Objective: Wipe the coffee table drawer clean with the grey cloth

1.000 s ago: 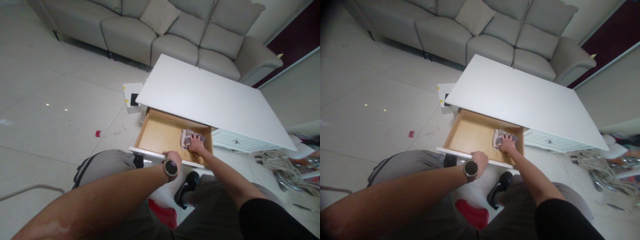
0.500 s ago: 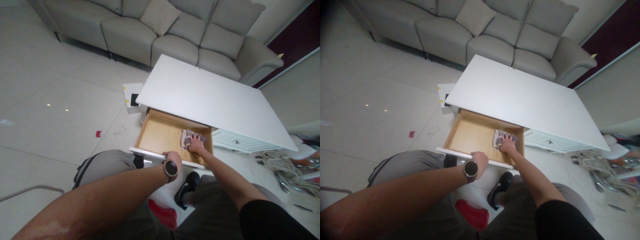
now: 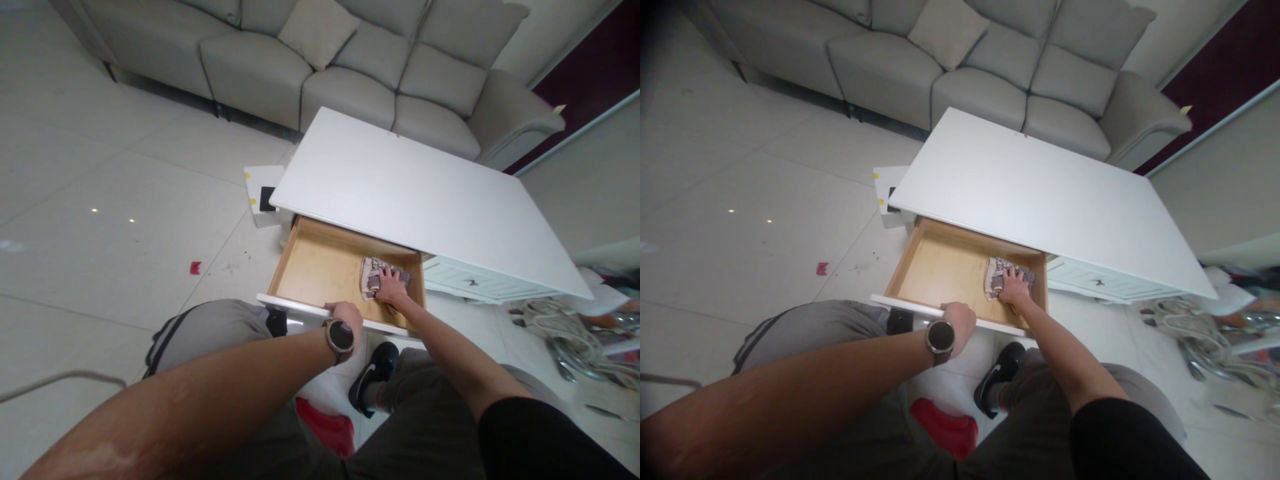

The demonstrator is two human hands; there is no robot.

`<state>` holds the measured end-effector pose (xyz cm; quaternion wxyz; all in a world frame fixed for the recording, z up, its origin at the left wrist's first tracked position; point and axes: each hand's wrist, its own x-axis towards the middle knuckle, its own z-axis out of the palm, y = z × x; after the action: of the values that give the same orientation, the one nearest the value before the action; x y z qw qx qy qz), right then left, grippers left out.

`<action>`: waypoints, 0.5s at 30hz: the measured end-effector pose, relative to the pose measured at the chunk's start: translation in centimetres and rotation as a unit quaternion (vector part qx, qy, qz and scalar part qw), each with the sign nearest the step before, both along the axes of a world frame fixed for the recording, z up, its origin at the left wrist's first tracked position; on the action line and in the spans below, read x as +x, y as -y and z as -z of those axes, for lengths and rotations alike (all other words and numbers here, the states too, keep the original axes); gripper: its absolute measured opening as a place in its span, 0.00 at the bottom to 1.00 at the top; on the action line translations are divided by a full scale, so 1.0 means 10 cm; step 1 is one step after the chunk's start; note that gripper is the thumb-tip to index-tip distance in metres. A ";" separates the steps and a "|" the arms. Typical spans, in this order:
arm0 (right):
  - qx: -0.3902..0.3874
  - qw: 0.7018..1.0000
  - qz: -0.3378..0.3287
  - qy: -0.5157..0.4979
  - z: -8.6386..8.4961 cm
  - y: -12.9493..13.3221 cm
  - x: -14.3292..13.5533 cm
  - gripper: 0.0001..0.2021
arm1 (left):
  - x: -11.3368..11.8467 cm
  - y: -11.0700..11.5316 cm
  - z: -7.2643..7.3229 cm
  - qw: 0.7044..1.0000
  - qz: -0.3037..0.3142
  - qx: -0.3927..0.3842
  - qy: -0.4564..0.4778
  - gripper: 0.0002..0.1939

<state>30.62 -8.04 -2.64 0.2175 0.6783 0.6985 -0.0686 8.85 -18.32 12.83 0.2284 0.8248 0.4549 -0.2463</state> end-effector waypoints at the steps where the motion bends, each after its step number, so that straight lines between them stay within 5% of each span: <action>1: 0.001 1.000 0.000 0.001 0.00 0.00 0.00 0.39 | 0.00 0.00 0.00 1.000 0.000 0.001 0.003 0.21; 15: -0.007 1.000 -0.010 -0.013 -0.08 0.06 -0.17 0.37 | -0.01 0.02 -0.01 1.000 -0.007 0.020 0.007 0.22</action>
<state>28.94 -8.61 -1.89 0.2139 0.6688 0.7075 -0.0797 8.79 -18.49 12.96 0.2168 0.8279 0.4636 -0.2294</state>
